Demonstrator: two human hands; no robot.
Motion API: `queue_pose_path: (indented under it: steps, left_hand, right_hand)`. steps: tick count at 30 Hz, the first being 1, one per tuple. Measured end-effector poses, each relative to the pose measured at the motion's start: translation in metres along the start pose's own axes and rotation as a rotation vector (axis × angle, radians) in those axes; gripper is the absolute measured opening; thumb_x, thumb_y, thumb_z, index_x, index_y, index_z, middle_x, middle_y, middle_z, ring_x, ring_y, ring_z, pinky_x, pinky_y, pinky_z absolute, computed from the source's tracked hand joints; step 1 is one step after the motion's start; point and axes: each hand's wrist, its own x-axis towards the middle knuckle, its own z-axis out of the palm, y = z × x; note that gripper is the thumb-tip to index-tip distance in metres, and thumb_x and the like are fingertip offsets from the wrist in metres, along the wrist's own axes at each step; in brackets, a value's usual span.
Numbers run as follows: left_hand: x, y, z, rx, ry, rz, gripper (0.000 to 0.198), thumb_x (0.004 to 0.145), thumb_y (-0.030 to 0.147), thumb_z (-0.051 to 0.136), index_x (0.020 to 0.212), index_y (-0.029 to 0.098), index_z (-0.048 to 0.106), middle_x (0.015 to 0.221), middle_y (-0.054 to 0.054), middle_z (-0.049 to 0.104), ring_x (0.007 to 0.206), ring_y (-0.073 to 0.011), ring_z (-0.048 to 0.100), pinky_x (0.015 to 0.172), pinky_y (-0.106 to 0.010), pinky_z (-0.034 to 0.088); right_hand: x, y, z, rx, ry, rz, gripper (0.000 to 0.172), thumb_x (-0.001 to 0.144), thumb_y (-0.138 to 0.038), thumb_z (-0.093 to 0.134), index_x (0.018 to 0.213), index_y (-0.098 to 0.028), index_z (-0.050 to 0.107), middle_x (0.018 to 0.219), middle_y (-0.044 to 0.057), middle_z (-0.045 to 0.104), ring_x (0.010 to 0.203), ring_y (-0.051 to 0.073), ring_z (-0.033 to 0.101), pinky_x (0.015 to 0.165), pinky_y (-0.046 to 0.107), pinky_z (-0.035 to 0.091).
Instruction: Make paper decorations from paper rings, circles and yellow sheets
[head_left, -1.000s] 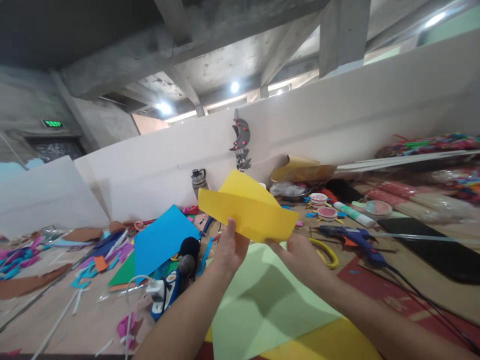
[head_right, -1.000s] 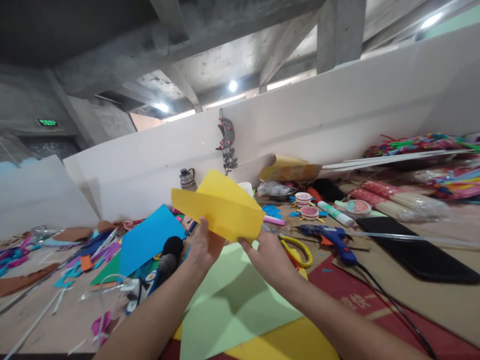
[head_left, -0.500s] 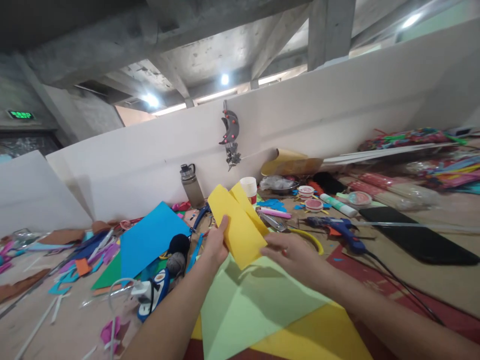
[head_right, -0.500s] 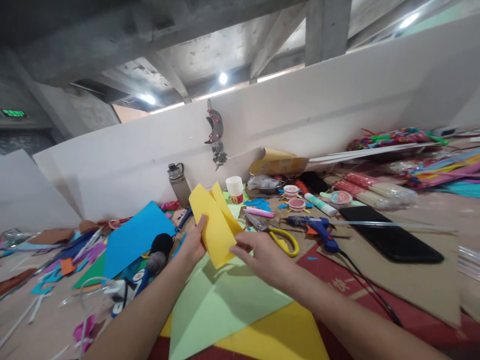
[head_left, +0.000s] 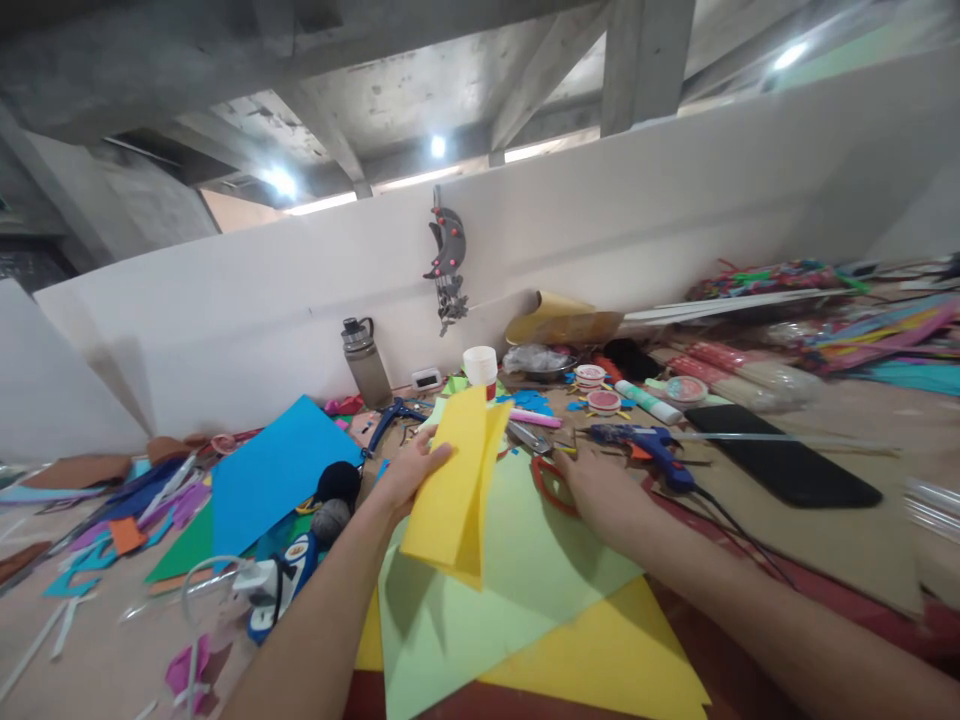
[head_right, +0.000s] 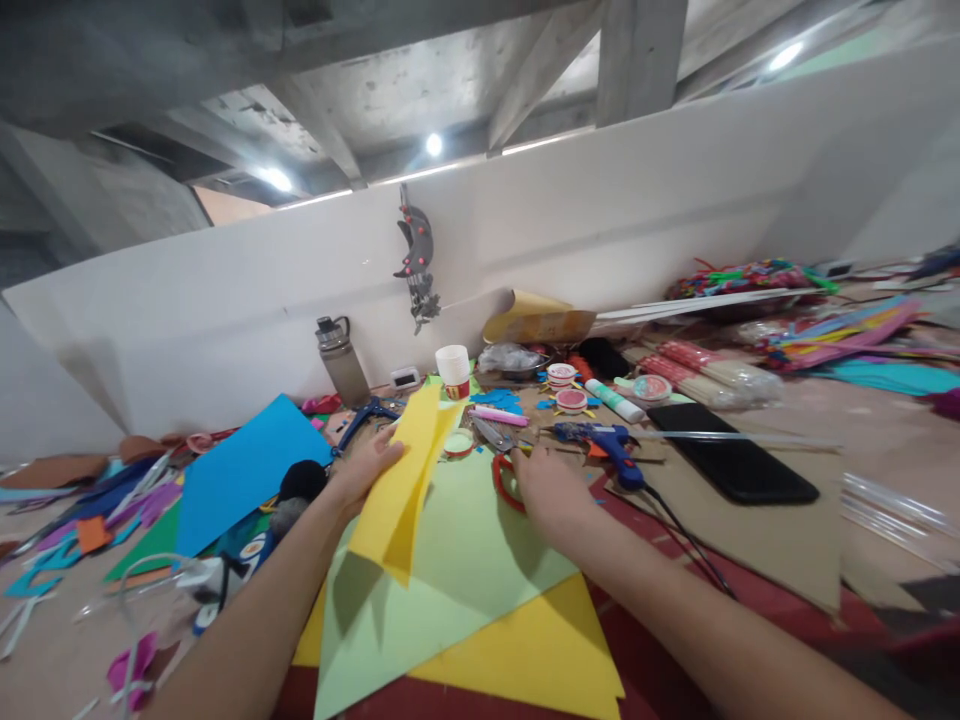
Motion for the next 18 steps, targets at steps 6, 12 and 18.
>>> queue_pose_path:
  steps: [6,12,18]
  left_hand:
    - [-0.004,-0.013,0.008,0.298,0.003,-0.114,0.088,0.065,0.042,0.082,0.139,0.020,0.039,0.110,-0.014,0.070,0.082,-0.0241,0.072,0.070,-0.035,0.058]
    - [-0.007,-0.009,0.006,0.598,-0.012,-0.148,0.095,0.061,0.047,0.081,0.141,0.021,0.039,0.127,-0.014,0.062,0.101,-0.0270,0.067,0.082,-0.036,0.055]
    - [-0.020,-0.004,0.018,1.035,0.097,0.010,0.084,0.058,0.052,0.079,0.133,0.022,0.054,0.134,-0.012,0.057,0.120,-0.0335,0.055,0.100,-0.041,0.043]
  right_hand:
    - [-0.005,0.002,-0.011,-0.073,0.006,0.046,0.041,0.085,-0.001,0.039,0.119,-0.012,0.059,0.101,0.020,0.066,0.098,0.031,0.063,0.077,0.036,0.045]
    - [-0.013,0.013,-0.014,-0.049,-0.009,0.057,0.032,0.086,-0.006,0.043,0.113,-0.009,0.059,0.100,0.021,0.066,0.093,0.030,0.064,0.073,0.035,0.045]
    - [-0.017,0.025,-0.026,0.011,0.051,0.031,0.022,0.088,-0.011,0.046,0.105,-0.012,0.060,0.095,0.017,0.067,0.087,0.027,0.064,0.071,0.033,0.042]
